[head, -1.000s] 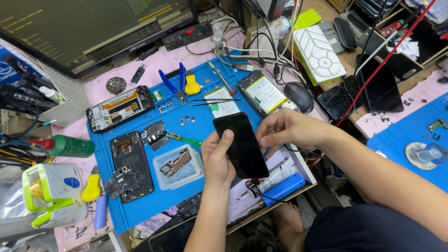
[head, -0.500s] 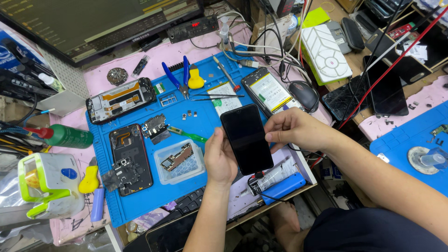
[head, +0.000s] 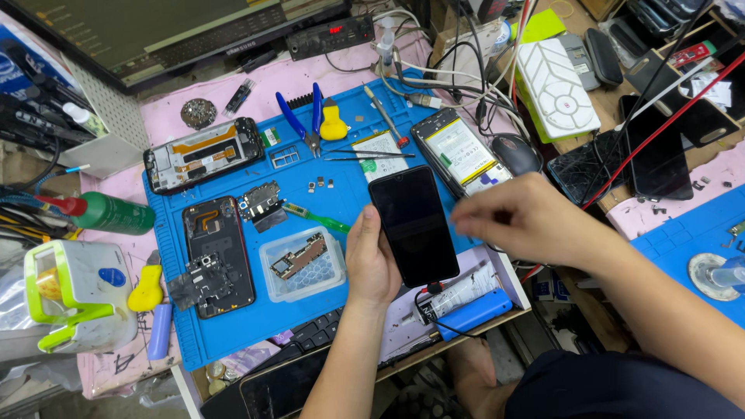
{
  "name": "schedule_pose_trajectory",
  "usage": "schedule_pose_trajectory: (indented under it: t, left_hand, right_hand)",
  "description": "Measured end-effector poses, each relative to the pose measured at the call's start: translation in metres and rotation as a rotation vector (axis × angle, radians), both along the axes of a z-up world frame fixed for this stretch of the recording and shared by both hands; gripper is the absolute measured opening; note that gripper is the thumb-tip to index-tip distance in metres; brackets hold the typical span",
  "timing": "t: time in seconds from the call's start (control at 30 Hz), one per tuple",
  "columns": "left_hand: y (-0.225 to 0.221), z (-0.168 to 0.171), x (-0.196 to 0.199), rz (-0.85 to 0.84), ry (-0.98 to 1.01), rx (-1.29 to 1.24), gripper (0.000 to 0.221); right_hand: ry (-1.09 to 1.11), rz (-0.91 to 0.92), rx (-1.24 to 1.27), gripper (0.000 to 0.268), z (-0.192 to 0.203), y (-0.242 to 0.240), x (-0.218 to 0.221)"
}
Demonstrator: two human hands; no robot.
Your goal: The person brushes a circuit board with a green brush, applies a liquid from a bottle, and then picks up and points at the screen of a disassembled smartphone.
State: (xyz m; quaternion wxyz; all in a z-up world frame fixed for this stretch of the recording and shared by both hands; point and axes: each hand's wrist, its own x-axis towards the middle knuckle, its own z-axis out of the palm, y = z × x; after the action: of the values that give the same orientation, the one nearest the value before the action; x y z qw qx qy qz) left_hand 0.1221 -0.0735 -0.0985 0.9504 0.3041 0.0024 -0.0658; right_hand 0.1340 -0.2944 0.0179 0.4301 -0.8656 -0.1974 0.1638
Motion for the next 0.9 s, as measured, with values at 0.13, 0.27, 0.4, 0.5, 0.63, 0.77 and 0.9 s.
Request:
schedule_pose_trajectory:
  t: [0.13,0.27,0.4,0.5,0.63,0.77,0.9]
  left_hand:
    - [0.000,-0.001,0.004,0.008,-0.001,0.008,0.045]
    - [-0.001,-0.007,0.001,0.009,0.008,-0.019,0.044]
    - [-0.001,-0.005,0.005,-0.004,0.009,-0.014,0.044]
    - [-0.001,-0.002,0.004,-0.008,0.011,0.030,0.045]
    - [0.001,0.003,0.002,-0.040,-0.012,0.020,0.049]
    - [0.002,0.003,0.002,-0.038,-0.019,0.022,0.049]
    - [0.003,-0.001,0.002,-0.034,0.002,0.012,0.047]
  right_hand:
    - [0.143,0.444,-0.176,0.041,0.026,0.016,-0.012]
    - [0.200,0.470,-0.546,0.056,0.038,0.038,-0.011]
    - [0.181,0.414,-0.643,0.065,0.048,0.044,-0.008]
    - [0.083,0.287,-0.662,0.067,0.048,0.046,-0.006]
    - [-0.110,0.030,-0.406,0.076,0.054,0.042,-0.007]
    - [-0.129,0.061,-0.315,0.061,0.056,0.037,-0.009]
    - [-0.169,0.155,-0.291,0.034,0.046,0.035,-0.009]
